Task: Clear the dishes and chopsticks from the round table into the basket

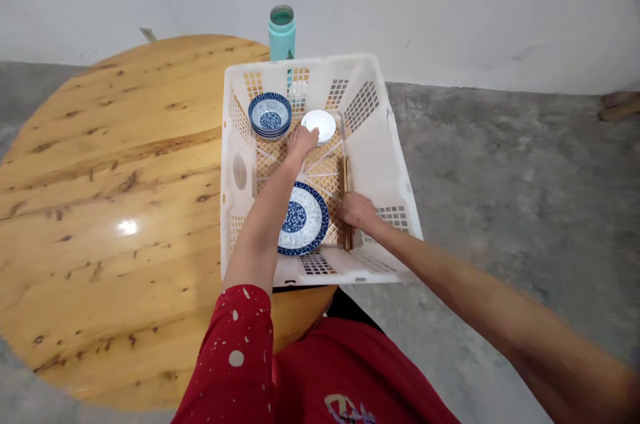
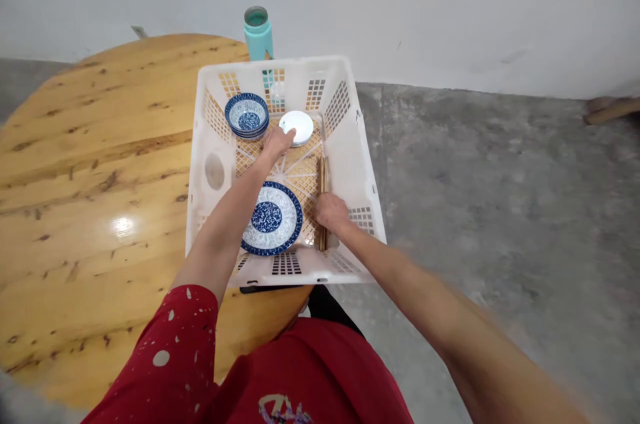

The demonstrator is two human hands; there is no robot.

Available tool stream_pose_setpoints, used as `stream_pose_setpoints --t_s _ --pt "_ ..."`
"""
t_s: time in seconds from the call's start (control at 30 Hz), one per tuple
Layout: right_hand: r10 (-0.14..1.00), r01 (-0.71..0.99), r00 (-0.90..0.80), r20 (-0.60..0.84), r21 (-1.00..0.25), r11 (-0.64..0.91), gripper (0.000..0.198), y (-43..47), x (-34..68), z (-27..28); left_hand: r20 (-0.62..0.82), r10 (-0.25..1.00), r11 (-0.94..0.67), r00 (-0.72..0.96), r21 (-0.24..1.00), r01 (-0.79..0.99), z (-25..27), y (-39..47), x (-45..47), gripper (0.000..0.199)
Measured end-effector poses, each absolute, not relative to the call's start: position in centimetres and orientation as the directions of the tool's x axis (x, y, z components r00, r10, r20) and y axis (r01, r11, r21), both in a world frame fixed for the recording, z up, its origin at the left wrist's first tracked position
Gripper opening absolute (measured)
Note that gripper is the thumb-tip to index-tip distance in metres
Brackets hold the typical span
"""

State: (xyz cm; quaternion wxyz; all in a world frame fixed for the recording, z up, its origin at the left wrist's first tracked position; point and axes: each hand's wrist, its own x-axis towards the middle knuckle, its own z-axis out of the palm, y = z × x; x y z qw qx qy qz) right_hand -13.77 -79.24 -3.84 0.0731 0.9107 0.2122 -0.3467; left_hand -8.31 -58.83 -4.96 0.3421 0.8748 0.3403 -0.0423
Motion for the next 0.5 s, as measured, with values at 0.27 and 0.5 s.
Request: stream_pose_setpoints --t_s 0.27,0.5 --pt "0.377 0.482 0.694 -0.613 0.006 -0.876 0.043 -80.1 -14.1 -4.9 -0.099 0.415 -0.771 0.905 0.49 0.407 1.1 -59.7 -14.2 0.055" --pt "0.428 0.569 0.667 -0.61 0.046 -0.821 0.039 -79.7 -14.2 -4.8 0.253 0.427 -0.772 0.868 0.601 0.205 6.7 -57.7 -22.9 0.049"
